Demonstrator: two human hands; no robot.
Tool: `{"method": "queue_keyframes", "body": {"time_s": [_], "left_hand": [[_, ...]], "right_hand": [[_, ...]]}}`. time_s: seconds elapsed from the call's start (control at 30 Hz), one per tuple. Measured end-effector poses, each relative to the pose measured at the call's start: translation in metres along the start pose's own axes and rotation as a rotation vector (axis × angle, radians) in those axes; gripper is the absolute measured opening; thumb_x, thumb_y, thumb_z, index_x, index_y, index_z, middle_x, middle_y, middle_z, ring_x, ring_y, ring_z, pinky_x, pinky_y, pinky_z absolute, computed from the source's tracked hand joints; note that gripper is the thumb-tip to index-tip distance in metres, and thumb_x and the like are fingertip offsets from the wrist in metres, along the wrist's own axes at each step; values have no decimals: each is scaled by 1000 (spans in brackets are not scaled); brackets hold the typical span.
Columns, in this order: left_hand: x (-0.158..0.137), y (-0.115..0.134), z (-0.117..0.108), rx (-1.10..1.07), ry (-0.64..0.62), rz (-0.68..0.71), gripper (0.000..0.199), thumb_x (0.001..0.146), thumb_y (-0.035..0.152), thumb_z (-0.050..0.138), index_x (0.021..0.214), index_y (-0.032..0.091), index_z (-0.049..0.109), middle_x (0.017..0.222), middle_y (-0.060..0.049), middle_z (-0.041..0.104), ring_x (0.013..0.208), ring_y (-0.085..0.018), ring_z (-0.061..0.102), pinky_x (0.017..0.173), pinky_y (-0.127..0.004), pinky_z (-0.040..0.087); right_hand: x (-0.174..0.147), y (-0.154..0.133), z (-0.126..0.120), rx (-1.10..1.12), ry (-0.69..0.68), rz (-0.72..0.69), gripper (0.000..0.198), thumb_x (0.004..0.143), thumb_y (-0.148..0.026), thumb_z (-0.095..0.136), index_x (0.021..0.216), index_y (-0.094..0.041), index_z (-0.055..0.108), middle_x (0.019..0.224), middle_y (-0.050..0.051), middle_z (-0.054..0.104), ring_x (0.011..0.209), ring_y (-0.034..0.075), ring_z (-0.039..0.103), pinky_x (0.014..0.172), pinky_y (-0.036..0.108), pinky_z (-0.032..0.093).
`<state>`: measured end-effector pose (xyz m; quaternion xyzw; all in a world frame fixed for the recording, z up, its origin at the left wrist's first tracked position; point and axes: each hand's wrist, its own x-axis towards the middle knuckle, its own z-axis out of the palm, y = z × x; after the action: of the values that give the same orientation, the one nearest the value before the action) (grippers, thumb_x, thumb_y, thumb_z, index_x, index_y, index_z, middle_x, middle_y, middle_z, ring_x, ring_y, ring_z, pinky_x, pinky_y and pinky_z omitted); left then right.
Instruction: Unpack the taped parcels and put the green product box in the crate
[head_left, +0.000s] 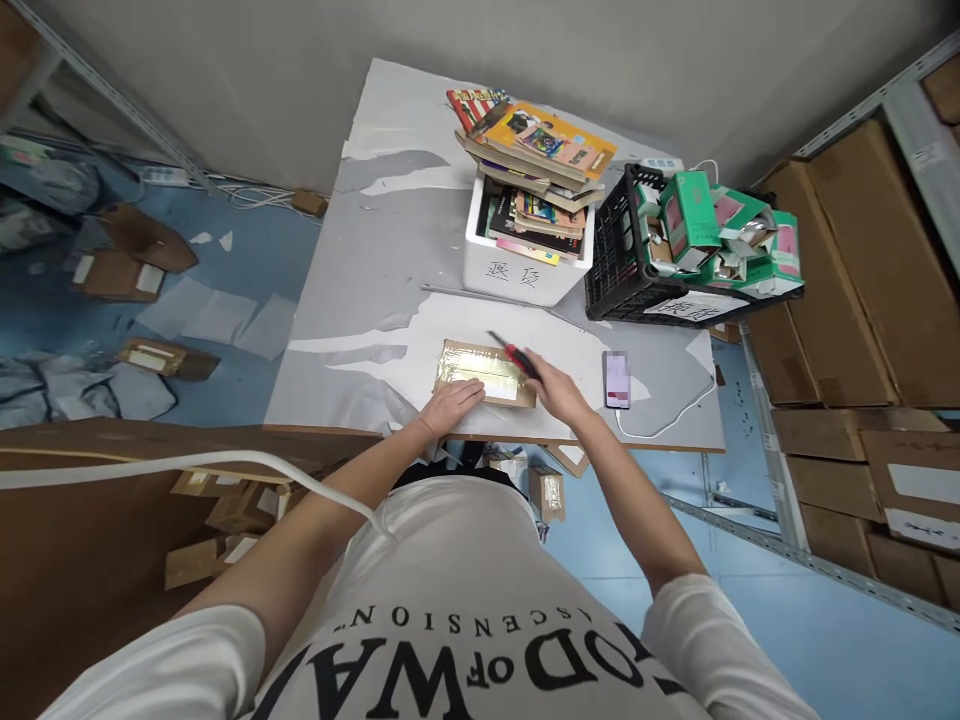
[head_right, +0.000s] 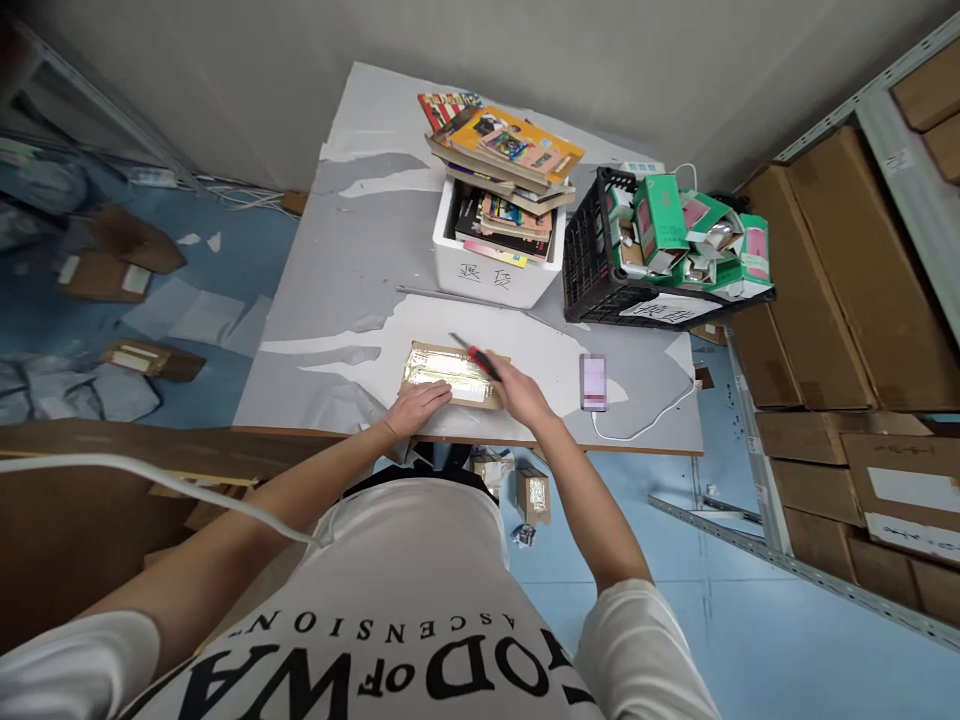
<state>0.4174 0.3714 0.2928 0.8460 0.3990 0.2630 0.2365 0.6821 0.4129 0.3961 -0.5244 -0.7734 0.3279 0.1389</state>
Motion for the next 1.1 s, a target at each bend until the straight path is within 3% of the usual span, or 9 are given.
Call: {"method": "queue_keyframes", "body": {"time_s": [0.1, 0.2, 0.57, 0.73, 0.87, 0.97, 1.1], "left_hand": [[1, -1, 2, -18, 9, 3, 34, 98, 20, 35, 120, 19, 61, 126, -12, 63, 129, -20, 50, 110, -45, 40], [2, -1, 3, -19, 30, 27, 33, 98, 21, 36, 118, 19, 62, 127, -13, 63, 128, -21, 51, 109, -45, 41], [3, -1, 2, -23, 10, 1, 35, 98, 22, 33, 119, 18, 61, 127, -12, 62, 129, -20, 50, 109, -43, 40], [3, -2, 2, 1, 19, 13, 34, 98, 21, 34, 118, 18, 61, 127, -12, 63, 128, -19, 51, 108, -42, 41], [3, -3, 2, 110, 31, 87, 33, 98, 17, 35, 119, 16, 60, 125, -12, 64, 126, -18, 53, 104, -41, 44], [3, -3, 1, 185, 11, 101, 32, 96, 13, 38, 119, 16, 60, 125, -12, 64, 124, -19, 54, 102, -40, 45], [3, -2, 0, 223, -36, 77, 32, 93, 8, 43, 118, 15, 61, 125, -12, 64, 125, -21, 53, 104, -41, 43]], "right_hand": [[30, -35, 6, -220, -270, -140, 54, 90, -25, 46, 142, -38, 40, 110, 4, 64, 95, 24, 62, 81, 33, 45], [48, -48, 15, -381, -392, -177, 57, 88, -16, 47, 140, -39, 43, 105, 5, 63, 90, 23, 63, 79, 32, 43], [59, -55, 17, -535, -439, -181, 66, 87, -7, 44, 145, -37, 35, 110, 8, 63, 88, 23, 66, 79, 33, 44], [56, -57, 11, -592, -449, -119, 66, 85, -6, 50, 142, -38, 41, 104, 8, 65, 86, 24, 66, 79, 35, 43], [47, -58, -9, -707, -553, -76, 67, 88, -10, 48, 145, -41, 33, 109, 9, 65, 89, 23, 66, 78, 33, 44], [32, -50, -38, -884, -662, -57, 67, 93, -10, 34, 149, -43, 19, 114, 12, 64, 88, 24, 67, 72, 32, 43], [3, -29, -77, -1013, -711, 19, 75, 90, -5, 30, 149, -47, 9, 106, 9, 65, 80, 23, 68, 64, 29, 40]]}}
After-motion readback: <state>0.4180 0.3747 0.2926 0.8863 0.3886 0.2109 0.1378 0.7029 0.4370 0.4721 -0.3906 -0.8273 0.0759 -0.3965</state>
